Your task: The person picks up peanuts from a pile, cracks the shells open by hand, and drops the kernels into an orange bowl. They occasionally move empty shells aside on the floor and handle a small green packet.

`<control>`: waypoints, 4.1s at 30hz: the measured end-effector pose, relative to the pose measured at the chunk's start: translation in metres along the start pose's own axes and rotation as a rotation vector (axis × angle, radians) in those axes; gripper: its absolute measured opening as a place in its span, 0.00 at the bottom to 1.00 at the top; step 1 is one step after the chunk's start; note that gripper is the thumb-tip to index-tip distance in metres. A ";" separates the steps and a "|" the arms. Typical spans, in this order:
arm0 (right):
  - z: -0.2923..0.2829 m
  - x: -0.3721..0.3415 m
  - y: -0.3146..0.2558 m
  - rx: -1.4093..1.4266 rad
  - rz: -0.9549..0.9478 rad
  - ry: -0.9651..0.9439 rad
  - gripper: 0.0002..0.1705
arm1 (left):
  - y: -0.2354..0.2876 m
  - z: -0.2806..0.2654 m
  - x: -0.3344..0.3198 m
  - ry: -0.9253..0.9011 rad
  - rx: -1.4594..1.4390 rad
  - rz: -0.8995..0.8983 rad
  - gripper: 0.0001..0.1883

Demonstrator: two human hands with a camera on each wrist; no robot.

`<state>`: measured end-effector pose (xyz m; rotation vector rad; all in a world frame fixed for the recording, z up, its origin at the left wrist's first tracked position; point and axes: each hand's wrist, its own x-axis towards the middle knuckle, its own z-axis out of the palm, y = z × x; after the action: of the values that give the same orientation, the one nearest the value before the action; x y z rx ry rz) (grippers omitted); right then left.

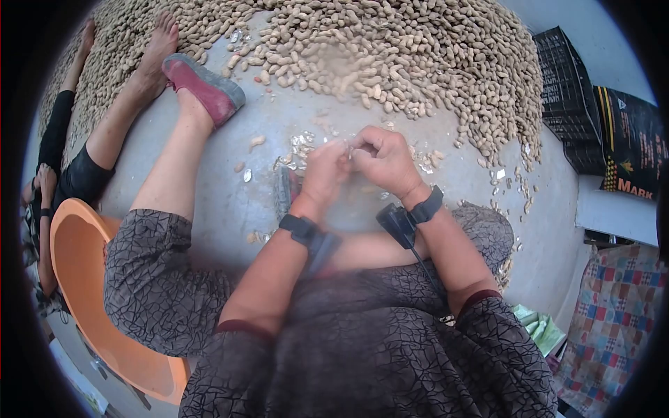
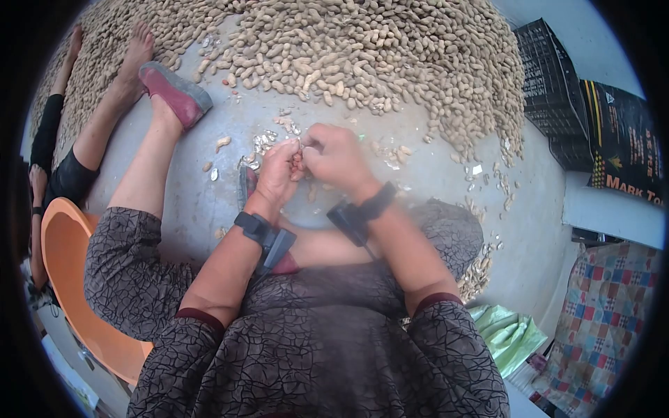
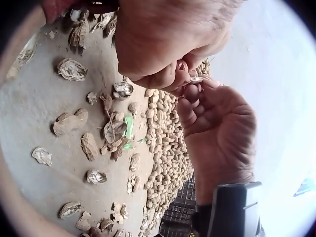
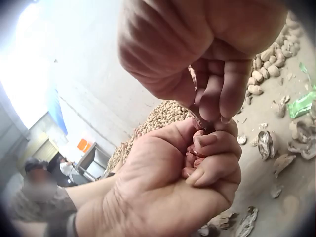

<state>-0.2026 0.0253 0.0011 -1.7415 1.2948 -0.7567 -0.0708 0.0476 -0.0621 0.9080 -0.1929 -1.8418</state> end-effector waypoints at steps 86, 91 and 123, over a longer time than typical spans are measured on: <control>-0.019 0.005 0.019 0.146 0.274 -0.167 0.03 | -0.003 0.011 -0.010 -0.057 1.082 0.571 0.09; -0.012 0.004 0.022 0.135 0.256 -0.102 0.03 | -0.004 0.012 -0.010 -0.037 1.187 0.691 0.09; -0.017 0.008 0.010 0.583 0.418 -0.165 0.05 | -0.007 0.003 -0.002 0.058 0.350 0.219 0.08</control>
<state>-0.2188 0.0117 0.0003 -1.0043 1.1268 -0.6448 -0.0776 0.0512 -0.0622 1.1304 -0.5696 -1.6021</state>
